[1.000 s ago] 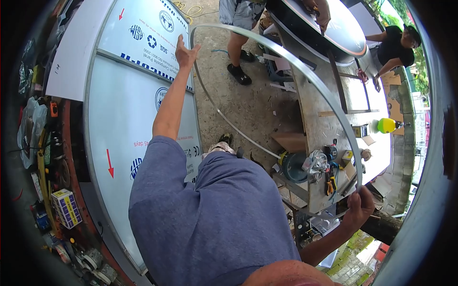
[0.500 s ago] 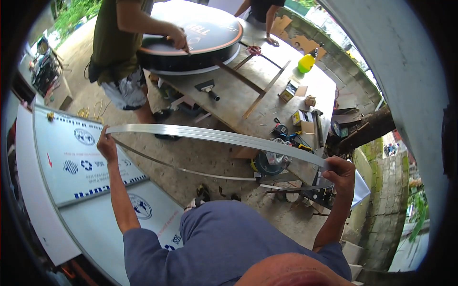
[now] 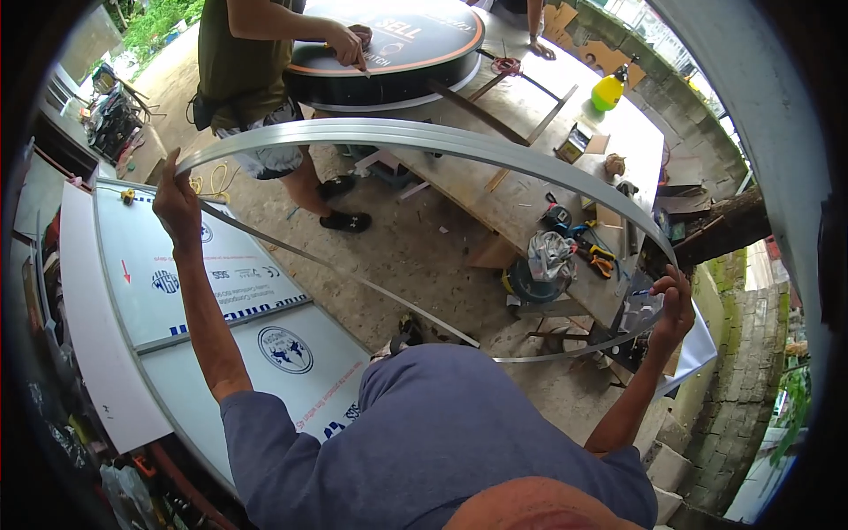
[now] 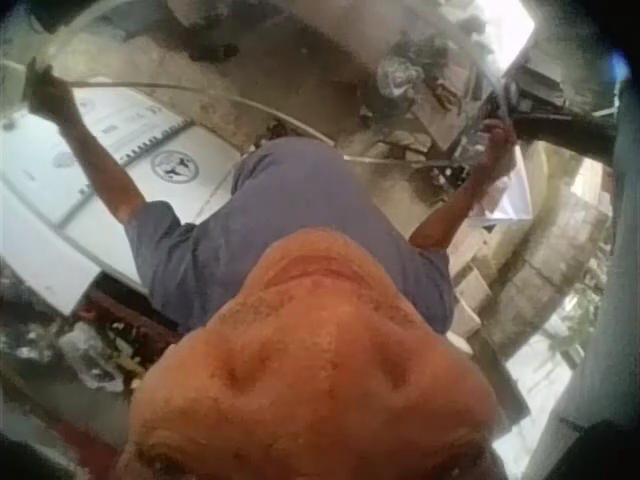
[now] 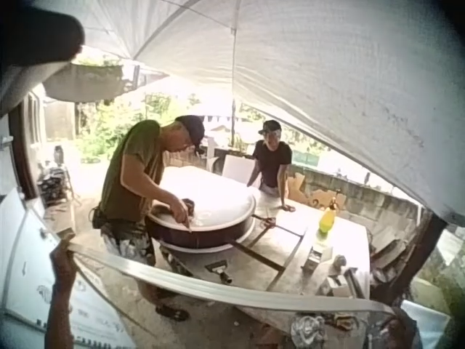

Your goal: Bending and preparing metal framing components for a circular sign assembly.

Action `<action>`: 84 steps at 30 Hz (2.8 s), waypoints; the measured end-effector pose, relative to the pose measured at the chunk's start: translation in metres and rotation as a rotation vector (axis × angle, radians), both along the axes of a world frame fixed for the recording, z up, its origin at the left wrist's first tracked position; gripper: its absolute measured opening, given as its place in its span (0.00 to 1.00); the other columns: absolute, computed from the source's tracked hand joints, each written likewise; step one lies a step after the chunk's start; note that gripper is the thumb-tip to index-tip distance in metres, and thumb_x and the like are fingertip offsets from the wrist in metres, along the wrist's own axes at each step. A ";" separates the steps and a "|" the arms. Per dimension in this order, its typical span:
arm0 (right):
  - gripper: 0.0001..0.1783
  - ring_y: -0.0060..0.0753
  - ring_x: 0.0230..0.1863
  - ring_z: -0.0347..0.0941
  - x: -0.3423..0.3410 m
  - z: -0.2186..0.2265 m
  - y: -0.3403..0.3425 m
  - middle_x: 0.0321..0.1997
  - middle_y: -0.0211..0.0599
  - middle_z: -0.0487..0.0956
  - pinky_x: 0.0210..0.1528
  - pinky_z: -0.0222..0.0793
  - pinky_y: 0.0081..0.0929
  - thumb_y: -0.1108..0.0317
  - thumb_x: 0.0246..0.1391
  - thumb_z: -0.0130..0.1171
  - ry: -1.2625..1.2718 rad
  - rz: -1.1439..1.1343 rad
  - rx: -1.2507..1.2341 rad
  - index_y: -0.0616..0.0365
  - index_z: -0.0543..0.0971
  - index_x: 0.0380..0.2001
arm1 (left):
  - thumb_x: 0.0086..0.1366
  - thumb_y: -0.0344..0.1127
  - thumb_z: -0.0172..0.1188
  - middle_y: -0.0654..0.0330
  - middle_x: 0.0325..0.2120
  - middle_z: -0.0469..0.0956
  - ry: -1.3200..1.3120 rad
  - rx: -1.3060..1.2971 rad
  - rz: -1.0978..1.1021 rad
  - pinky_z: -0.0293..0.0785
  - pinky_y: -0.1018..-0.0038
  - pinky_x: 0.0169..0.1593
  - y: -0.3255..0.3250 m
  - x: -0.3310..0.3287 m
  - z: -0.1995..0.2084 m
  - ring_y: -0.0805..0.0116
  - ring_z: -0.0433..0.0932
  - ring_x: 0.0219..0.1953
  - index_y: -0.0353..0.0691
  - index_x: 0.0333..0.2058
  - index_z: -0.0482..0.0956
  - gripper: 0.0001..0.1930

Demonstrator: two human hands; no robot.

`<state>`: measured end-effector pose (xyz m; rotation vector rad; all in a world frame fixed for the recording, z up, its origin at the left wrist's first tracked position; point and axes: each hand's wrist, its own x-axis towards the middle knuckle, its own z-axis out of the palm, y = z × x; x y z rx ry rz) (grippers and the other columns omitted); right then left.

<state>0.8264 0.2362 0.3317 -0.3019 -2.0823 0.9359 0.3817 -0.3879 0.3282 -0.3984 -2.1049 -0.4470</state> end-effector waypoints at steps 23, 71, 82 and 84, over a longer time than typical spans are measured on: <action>0.21 0.33 0.40 0.78 0.012 -0.169 -0.001 0.39 0.40 0.81 0.47 0.73 0.31 0.57 0.76 0.40 -0.106 -0.073 -0.132 0.62 0.73 0.54 | 0.70 0.25 0.54 0.58 0.35 0.88 0.147 -0.159 0.071 0.82 0.71 0.40 0.048 0.093 0.088 0.64 0.88 0.37 0.43 0.52 0.83 0.16; 0.13 0.22 0.27 0.80 -0.539 -0.296 -0.065 0.32 0.33 0.84 0.31 0.78 0.22 0.63 0.64 0.59 -0.639 0.671 -0.690 0.61 0.84 0.42 | 0.67 0.54 0.56 0.61 0.21 0.71 -0.270 -0.543 -0.044 0.66 0.67 0.30 0.132 0.204 0.104 0.63 0.70 0.25 0.34 0.39 0.85 0.25; 0.13 0.27 0.23 0.80 -0.543 -0.303 -0.048 0.26 0.38 0.84 0.27 0.75 0.29 0.64 0.61 0.59 -0.595 0.643 -0.386 0.63 0.84 0.41 | 0.68 0.56 0.54 0.58 0.26 0.77 -0.376 -0.453 0.087 0.72 0.64 0.36 0.167 0.203 0.098 0.59 0.75 0.31 0.34 0.38 0.85 0.26; 0.14 0.28 0.23 0.81 -0.561 -0.294 -0.050 0.26 0.39 0.84 0.27 0.76 0.28 0.63 0.61 0.59 -0.369 0.576 -0.189 0.62 0.85 0.41 | 0.68 0.56 0.54 0.58 0.25 0.77 -0.385 -0.450 0.093 0.73 0.63 0.37 0.169 0.199 0.094 0.58 0.76 0.31 0.34 0.38 0.85 0.27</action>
